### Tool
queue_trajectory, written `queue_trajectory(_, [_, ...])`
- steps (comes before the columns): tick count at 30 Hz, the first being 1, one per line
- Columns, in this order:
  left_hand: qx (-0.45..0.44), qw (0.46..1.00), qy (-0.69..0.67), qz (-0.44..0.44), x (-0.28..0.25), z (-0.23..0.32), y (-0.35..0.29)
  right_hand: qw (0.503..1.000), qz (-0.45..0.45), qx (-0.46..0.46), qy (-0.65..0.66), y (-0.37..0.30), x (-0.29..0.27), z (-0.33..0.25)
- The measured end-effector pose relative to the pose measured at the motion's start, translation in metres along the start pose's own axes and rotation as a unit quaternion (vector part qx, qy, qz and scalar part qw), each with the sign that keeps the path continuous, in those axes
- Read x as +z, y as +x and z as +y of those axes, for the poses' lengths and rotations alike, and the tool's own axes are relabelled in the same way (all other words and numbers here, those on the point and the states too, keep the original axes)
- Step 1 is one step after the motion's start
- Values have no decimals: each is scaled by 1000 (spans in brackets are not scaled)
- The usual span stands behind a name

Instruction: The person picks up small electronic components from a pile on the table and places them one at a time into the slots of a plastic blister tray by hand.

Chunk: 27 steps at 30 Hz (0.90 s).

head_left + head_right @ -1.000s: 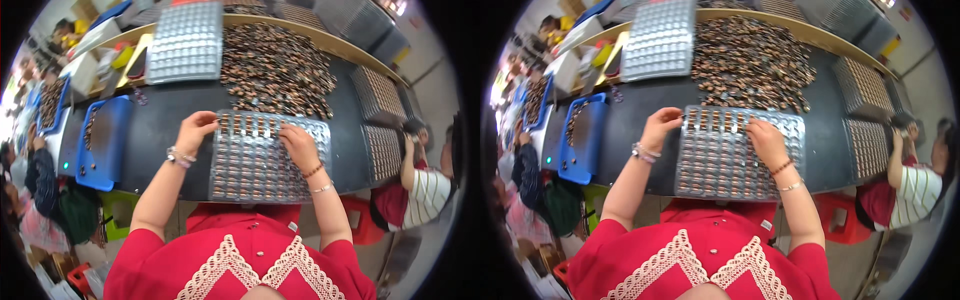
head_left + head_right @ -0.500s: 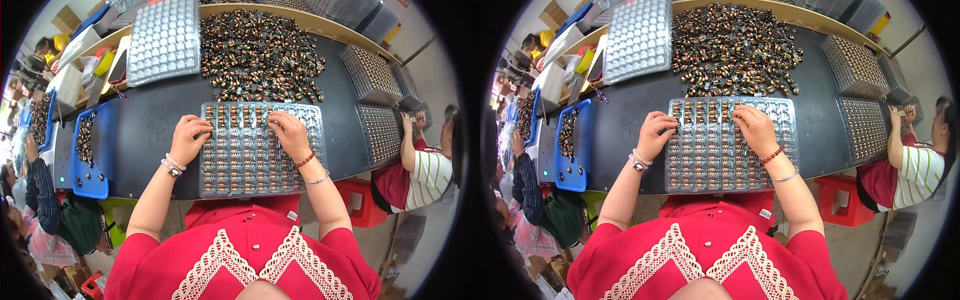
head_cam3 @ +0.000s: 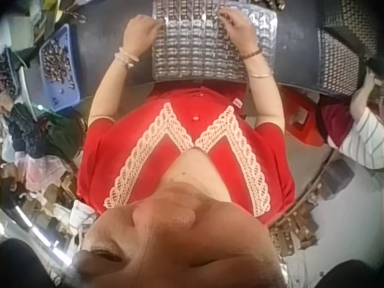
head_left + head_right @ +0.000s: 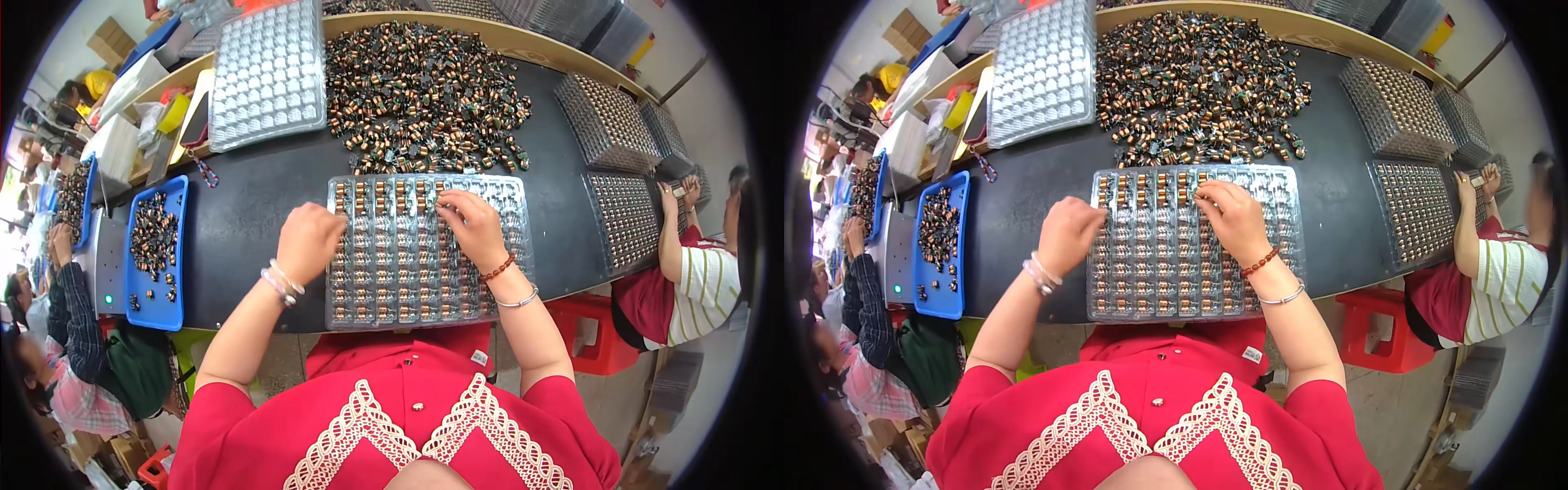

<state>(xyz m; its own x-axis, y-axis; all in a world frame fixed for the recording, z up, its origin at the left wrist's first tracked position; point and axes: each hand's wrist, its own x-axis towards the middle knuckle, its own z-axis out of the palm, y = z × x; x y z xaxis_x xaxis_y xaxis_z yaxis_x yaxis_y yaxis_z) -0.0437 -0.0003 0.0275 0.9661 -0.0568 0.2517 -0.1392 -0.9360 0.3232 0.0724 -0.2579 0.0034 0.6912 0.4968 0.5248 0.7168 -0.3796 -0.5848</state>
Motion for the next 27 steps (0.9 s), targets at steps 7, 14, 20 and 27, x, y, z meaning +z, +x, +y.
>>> queue_trajectory(7, [-264,961,23,-75,18,-11,94,1000,13,24,-7,-5,-3,-6])
queue_trajectory(14, [-206,957,-201,38,58,-20,101,997,10,57,48,-11,-9,-14])
queue_trajectory(20, [-230,835,-489,104,54,-29,114,976,36,182,113,-3,-22,-7])
queue_trajectory(27, [-248,807,-531,74,17,-13,64,978,-32,157,135,5,-44,-15])
